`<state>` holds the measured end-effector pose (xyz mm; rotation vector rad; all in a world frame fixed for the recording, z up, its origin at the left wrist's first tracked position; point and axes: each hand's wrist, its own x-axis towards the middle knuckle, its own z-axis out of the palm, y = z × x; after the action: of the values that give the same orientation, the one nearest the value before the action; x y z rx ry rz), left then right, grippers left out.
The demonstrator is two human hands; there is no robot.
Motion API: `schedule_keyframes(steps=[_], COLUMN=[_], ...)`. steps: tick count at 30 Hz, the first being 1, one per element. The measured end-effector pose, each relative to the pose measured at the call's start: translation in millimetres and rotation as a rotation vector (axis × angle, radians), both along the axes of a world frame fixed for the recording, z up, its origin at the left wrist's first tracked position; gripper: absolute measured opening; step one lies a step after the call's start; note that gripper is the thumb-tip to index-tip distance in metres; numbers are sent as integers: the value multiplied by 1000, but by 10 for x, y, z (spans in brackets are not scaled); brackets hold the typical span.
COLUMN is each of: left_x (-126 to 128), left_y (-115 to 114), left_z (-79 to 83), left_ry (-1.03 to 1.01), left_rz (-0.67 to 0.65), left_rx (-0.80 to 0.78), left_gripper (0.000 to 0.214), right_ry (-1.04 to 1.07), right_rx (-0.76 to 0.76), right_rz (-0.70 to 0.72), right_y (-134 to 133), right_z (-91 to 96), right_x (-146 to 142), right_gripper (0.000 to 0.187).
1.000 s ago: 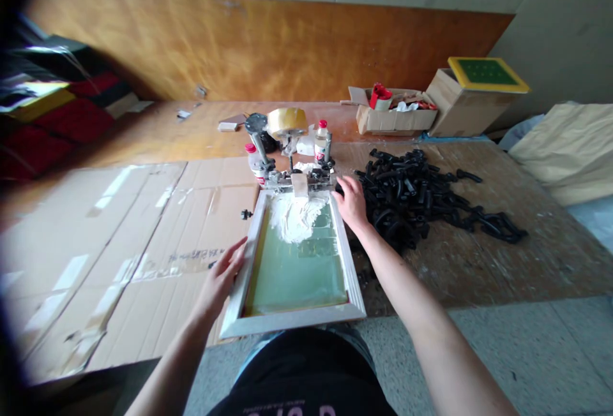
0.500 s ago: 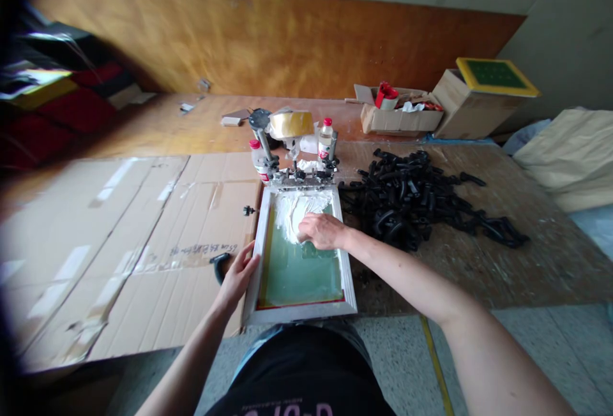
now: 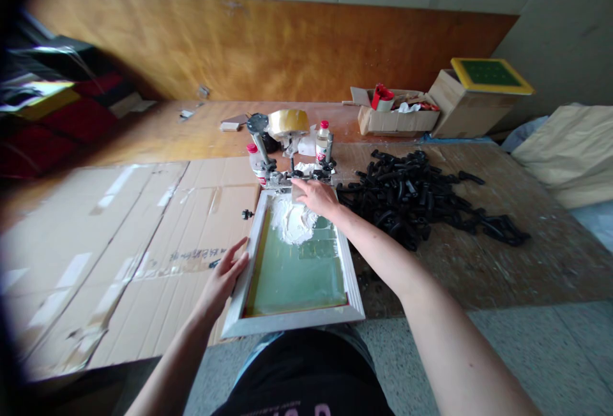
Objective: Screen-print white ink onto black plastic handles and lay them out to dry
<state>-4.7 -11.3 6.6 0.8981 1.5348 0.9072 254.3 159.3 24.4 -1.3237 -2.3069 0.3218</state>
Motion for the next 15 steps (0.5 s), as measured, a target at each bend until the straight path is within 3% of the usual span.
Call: schedule_keyframes(steps=[2,4,8,10,12,15], left_x=[-14,-15,74,149,236,421], left_y=[45,154,529,701,780,661], left_z=[214,401,675,768,793,630], left_ry=[-21,-59,-294,-386,-421,-439], left_rz=[13,25,123,129,149,211], left_rx=[31,70,348,442,443,314], left_gripper=[75,66,53,46,43,44], right_ry=[-29,-3,133,162,150,26], right_rx=[-10,6,-90,-173,-205,-177], right_rz=[-162,-313,-526,-488,-337,-96], right_y=[215,318,145,-71,-302,-594], right_z=[98,118,-130,-367,-604,-802], right_x=[101,321,788,833,718,391], right_gripper=[56,47,28,23,24,36])
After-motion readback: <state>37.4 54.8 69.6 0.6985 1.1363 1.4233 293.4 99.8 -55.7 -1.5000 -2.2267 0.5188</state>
